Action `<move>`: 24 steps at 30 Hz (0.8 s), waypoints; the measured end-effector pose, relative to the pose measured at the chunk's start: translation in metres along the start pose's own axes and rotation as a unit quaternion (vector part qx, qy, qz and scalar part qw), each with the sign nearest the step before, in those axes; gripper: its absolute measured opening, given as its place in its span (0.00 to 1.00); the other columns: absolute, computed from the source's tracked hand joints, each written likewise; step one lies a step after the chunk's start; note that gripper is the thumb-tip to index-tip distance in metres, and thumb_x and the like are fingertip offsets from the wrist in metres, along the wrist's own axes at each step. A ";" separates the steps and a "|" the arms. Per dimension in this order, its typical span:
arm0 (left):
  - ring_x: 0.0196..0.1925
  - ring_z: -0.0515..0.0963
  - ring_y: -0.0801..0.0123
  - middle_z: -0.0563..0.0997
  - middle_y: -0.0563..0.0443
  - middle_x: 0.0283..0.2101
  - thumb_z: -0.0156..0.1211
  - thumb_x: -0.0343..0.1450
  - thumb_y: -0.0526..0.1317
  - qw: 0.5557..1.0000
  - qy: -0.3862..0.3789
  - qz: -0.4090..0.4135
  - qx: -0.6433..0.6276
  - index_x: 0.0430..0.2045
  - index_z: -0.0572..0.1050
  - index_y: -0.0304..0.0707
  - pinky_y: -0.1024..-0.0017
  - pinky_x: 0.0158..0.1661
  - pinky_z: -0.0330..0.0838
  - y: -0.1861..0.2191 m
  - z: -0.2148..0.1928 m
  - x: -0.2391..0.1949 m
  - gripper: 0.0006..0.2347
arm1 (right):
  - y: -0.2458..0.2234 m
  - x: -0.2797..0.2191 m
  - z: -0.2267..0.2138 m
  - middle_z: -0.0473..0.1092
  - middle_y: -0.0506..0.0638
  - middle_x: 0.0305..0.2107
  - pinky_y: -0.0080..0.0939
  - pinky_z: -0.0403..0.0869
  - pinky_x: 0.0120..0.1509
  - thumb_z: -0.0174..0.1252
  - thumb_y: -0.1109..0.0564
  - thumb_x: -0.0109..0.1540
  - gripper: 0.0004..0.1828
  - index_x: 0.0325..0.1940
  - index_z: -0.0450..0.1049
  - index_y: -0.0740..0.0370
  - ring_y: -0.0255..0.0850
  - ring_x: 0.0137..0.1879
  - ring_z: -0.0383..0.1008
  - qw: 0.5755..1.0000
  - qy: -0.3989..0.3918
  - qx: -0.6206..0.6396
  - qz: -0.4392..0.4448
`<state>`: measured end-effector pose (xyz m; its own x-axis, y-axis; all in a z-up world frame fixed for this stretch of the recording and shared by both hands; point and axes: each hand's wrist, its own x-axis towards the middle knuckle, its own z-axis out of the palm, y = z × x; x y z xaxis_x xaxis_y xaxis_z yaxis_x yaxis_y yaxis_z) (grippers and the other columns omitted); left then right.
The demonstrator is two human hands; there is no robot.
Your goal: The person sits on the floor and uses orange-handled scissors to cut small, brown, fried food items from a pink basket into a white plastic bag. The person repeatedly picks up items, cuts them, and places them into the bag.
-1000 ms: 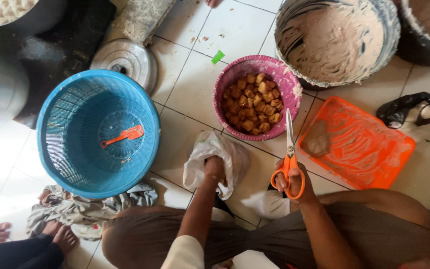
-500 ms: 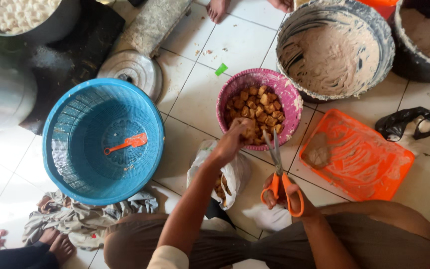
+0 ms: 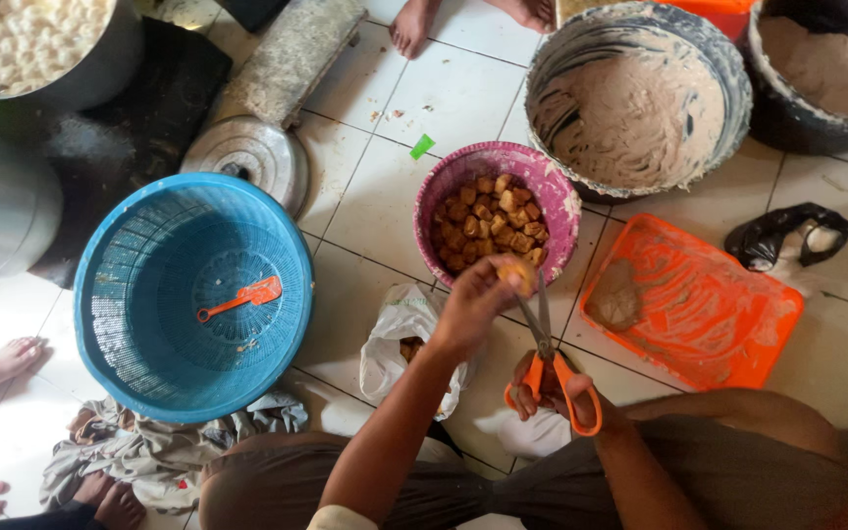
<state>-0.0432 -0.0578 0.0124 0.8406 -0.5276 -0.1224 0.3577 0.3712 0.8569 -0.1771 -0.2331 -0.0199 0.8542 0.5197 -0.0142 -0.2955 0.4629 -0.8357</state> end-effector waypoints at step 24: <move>0.61 0.70 0.49 0.75 0.42 0.56 0.64 0.66 0.48 0.576 0.014 -0.172 0.799 0.53 0.73 0.40 0.54 0.57 0.68 -0.190 -0.176 -0.067 0.22 | 0.044 -0.004 -0.040 0.65 0.47 0.16 0.35 0.68 0.28 0.63 0.31 0.61 0.36 0.46 0.70 0.70 0.35 0.22 0.67 0.980 0.184 0.024 -0.070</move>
<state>-0.0965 0.0414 -0.2301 0.8458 -0.3400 -0.4110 -0.3087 -0.9404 0.1427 -0.1761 -0.2436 -0.0785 0.9817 0.1591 -0.1047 -0.1761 0.5495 -0.8167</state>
